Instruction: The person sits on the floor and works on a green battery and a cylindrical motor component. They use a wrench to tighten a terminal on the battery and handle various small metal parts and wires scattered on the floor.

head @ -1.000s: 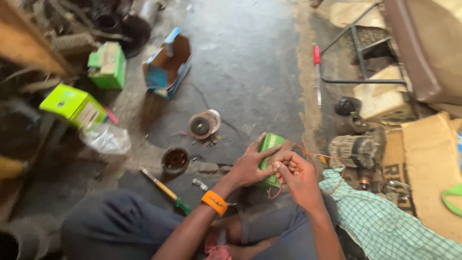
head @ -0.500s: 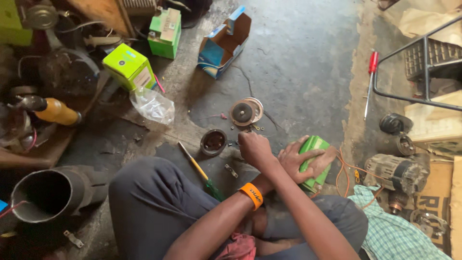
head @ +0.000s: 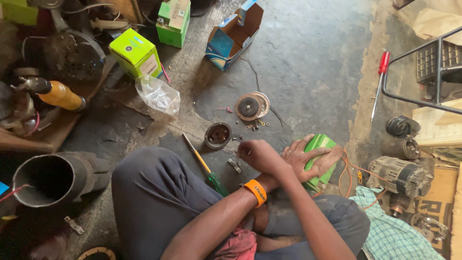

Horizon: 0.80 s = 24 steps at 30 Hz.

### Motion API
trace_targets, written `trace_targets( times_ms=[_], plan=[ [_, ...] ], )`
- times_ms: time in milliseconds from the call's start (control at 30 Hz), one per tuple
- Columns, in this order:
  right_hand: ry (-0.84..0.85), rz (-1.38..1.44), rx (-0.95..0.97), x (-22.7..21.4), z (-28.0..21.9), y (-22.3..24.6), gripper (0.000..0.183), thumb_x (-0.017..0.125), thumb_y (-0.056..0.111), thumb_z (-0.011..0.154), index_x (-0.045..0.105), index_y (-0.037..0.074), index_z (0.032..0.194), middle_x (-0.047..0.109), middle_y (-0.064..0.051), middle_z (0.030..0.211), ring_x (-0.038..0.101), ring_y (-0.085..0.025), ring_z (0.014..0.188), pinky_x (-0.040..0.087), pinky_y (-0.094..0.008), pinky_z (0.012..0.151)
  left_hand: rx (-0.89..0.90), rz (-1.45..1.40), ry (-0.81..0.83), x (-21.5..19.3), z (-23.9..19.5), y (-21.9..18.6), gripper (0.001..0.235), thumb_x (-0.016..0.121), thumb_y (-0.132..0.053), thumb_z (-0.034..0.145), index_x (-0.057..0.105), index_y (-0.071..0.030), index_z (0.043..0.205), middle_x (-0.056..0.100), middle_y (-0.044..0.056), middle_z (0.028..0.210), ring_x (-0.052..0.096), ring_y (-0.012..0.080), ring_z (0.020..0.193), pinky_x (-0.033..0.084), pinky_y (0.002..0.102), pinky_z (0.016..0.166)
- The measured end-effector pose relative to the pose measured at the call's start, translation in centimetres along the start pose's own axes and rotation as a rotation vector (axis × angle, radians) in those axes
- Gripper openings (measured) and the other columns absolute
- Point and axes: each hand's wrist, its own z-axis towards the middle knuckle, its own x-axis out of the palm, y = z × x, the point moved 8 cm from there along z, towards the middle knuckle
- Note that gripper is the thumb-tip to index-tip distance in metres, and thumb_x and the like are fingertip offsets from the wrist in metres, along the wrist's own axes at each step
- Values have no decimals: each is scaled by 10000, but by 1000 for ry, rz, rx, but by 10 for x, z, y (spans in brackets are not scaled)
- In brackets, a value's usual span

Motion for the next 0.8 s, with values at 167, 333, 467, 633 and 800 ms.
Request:
trace_targets(
  times_ms=[167,333,467,633,800],
  plan=[
    [-252,414,243,-78,-8,-48,208,645,169,952,719,23,1079,760,-35,883,702,-102,719,552,-280,611,379,200,-63,-9,-13,-20,575,667,-398,993,523,-251,1531,459,24,1640,345,435,1583,360,557,1297],
    [-349,428,307,-124,1,-78,202,666,157,961,731,7,1079,755,-70,893,689,-122,749,562,-291,642,29,43,52,-11,-8,-1,563,634,-468,924,568,-161,1390,472,258,1522,466,486,1374,420,611,1035],
    [-180,9,196,-94,38,-66,191,723,141,871,779,75,1041,784,-105,925,745,-204,801,593,-354,729,144,-25,-2,-25,-10,-19,644,614,-451,944,534,-214,1538,469,266,1530,430,512,1414,370,612,1131],
    [-114,-345,-17,-46,64,-43,256,677,75,830,799,157,1040,747,-146,997,706,-355,894,567,-470,765,229,-63,-53,-30,-6,-22,656,635,-474,935,506,-258,1541,436,273,1567,378,494,1522,323,584,1244],
    [-139,-666,-103,-18,69,-40,224,605,20,860,717,94,1039,707,-125,1083,715,-352,914,575,-476,754,145,14,-70,-16,0,-9,635,643,-472,903,528,-315,1507,395,345,1604,402,513,1459,336,603,1211]
  ],
)
